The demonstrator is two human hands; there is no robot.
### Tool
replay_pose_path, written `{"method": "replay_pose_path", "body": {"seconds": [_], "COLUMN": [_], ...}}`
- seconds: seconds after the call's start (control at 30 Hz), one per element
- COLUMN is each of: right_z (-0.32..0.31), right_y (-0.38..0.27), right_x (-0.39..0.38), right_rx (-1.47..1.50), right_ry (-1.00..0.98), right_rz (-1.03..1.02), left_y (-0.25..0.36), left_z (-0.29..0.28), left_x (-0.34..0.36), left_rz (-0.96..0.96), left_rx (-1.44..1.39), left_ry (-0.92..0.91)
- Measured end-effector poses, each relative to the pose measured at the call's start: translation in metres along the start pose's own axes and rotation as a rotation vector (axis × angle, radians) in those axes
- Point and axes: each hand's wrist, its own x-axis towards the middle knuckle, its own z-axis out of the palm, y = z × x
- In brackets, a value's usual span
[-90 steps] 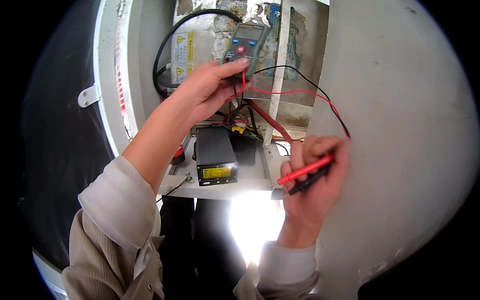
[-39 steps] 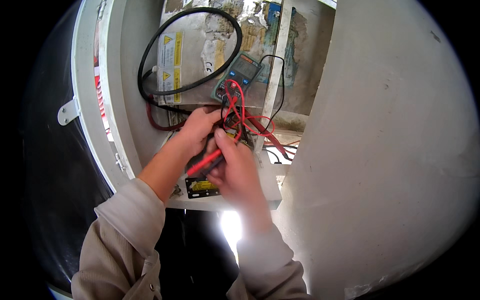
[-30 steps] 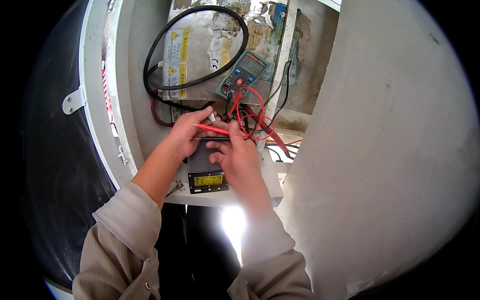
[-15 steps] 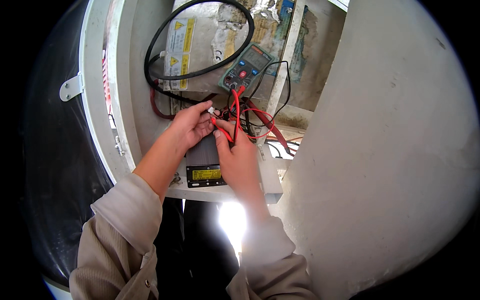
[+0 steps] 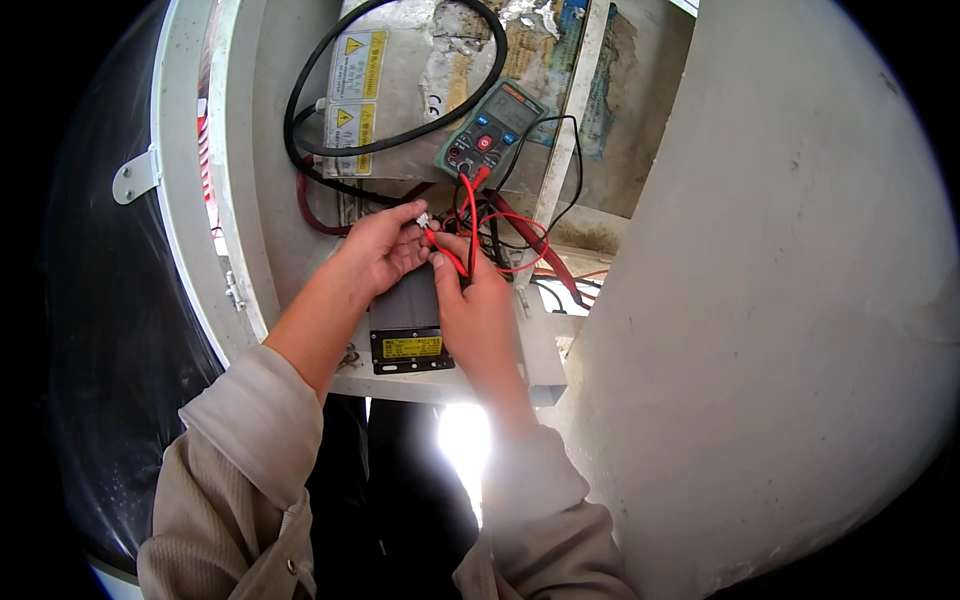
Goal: The person uses a multimeter to test electrical connections inside an open equipment enclosure. They repeatedly touch the multimeter probes to various wires and terminals, then disconnect and reconnect a white connector while checking readings.
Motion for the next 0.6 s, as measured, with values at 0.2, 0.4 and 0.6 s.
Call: {"method": "replay_pose_path", "body": {"seconds": [0.2,0.4,0.6], "right_z": [0.004,0.008,0.005], "right_y": [-0.006,-0.003,-0.004], "right_x": [-0.002,-0.002,-0.003], "right_rx": [-0.384,-0.489,-0.509], "right_ry": [-0.012,0.005,0.028], "right_rz": [-0.233,-0.323,-0.346], "left_y": [0.001,0.001,0.002], "left_z": [0.002,0.012,0.013], "left_x": [-0.005,-0.016,-0.025], "left_rz": [0.02,0.149,0.14], "left_rx": [-0.006,-0.049,-0.077], "left_ry": [-0.015,-0.113,-0.214]}}
